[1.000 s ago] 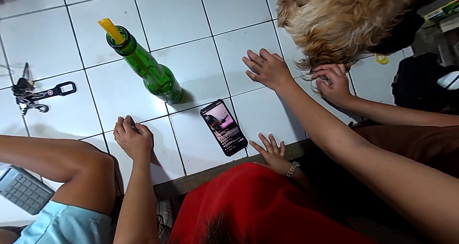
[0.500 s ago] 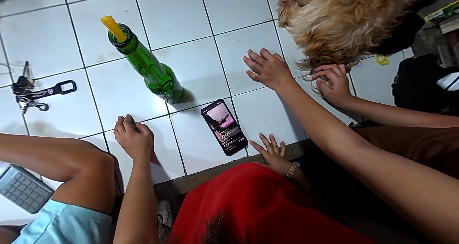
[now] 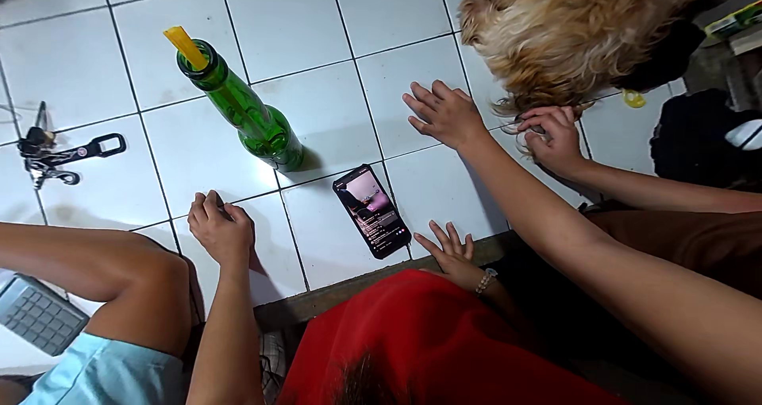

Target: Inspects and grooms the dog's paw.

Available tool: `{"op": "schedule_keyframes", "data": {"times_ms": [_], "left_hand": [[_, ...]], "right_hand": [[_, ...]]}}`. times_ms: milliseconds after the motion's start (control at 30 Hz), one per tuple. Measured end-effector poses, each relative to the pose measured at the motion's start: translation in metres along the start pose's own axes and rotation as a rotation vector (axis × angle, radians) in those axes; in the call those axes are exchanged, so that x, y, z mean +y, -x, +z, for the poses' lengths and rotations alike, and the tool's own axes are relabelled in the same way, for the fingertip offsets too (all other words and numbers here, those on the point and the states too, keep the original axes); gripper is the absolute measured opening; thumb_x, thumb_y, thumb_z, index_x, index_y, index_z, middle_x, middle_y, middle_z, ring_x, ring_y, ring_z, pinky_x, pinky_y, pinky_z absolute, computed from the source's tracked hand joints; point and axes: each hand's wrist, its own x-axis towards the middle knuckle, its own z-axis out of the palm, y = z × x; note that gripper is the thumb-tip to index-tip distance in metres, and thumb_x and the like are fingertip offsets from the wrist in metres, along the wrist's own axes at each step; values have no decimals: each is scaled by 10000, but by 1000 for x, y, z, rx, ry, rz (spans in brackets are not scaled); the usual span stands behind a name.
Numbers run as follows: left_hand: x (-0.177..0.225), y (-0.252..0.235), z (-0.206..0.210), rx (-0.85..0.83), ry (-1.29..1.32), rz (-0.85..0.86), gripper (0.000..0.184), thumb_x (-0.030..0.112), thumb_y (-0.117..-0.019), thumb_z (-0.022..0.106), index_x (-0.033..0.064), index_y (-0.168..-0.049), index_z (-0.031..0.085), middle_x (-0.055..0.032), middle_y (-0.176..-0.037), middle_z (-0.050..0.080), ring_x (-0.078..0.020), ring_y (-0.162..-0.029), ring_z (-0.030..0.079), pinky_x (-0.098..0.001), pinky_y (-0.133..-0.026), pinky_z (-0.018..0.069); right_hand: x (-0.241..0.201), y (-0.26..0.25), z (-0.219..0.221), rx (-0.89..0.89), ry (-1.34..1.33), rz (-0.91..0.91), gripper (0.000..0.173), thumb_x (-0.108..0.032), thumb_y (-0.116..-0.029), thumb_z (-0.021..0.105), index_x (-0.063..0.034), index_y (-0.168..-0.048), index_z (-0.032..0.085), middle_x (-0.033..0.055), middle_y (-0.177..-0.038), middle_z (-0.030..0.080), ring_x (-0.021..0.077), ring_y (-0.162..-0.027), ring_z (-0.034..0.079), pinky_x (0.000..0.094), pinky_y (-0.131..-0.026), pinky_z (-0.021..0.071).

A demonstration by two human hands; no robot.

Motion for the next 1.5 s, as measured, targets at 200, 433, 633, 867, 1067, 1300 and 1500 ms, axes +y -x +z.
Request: {"op": "schedule_keyframes", "data": {"times_ms": [200, 433, 633, 867, 1067, 1300, 1500], "left_hand": [[1, 0, 0, 0, -4, -5, 469, 193, -1022, 431, -49, -1409, 539, -289, -1527, 443, -469, -1442, 381, -584, -1169, 268], [1, 0, 0, 12, -5, 0, 463, 186, -1018, 434, -51, -1399, 548, -291, -1520, 451, -471, -1432, 394, -581, -1162, 277], [0, 0, 1, 8, -2, -3, 464, 184, -1019, 435, -49, -1405, 545, -289, -1525, 447, -466, -1438, 389, -579, -1169, 272], [0, 1, 1, 20, -4, 6, 466, 194, -1018, 432, -41, -1402, 551, -291, -1518, 453, -468, -1430, 397, -581, -1162, 277], [1, 0, 0, -9, 4, -13, 476, 196, -1023, 437, -46, -1421, 531, -299, -1540, 423, -474, -1450, 370, -590, -1175, 259], [1, 0, 0, 0, 2, -7, 470, 191, -1021, 433, -45, -1413, 539, -294, -1531, 438, -479, -1439, 381, -588, -1165, 270], [0, 0, 1, -6, 1, -21, 479, 198, -1020, 431, -38, -1424, 532, -290, -1542, 426, -468, -1451, 370, -586, -1172, 263]], "right_hand": [[-1, 1, -1, -7, -2, 6, 523, -137, -1099, 420, 12, -1583, 287, 185, -1673, 249, 318, -1582, 111, 530, -1237, -13], [1, 0, 1, 0, 3, 0, 523, -135, -1099, 420, 9, -1584, 287, 186, -1672, 250, 319, -1582, 108, 532, -1236, -14], [2, -1, 2, 6, 6, -1, 526, -138, -1096, 429, 6, -1584, 292, 178, -1673, 254, 317, -1583, 105, 537, -1235, -20], [2, -5, 2, -20, 25, 13, 539, -150, -1101, 421, -11, -1597, 264, 165, -1686, 222, 307, -1587, 82, 539, -1234, -19], [115, -122, 97, 372, -72, -386, 691, -375, -993, 607, -175, -1602, 347, 197, -1700, 105, 493, -1543, -98, 770, -1103, -121], [33, -37, 23, 2, 51, -37, 601, -242, -1091, 467, -84, -1622, 233, 150, -1710, 124, 344, -1588, 11, 594, -1222, -21], [114, -119, 96, 374, -75, -384, 685, -374, -998, 599, -171, -1601, 347, 200, -1699, 106, 490, -1544, -94, 763, -1106, -124]]}}
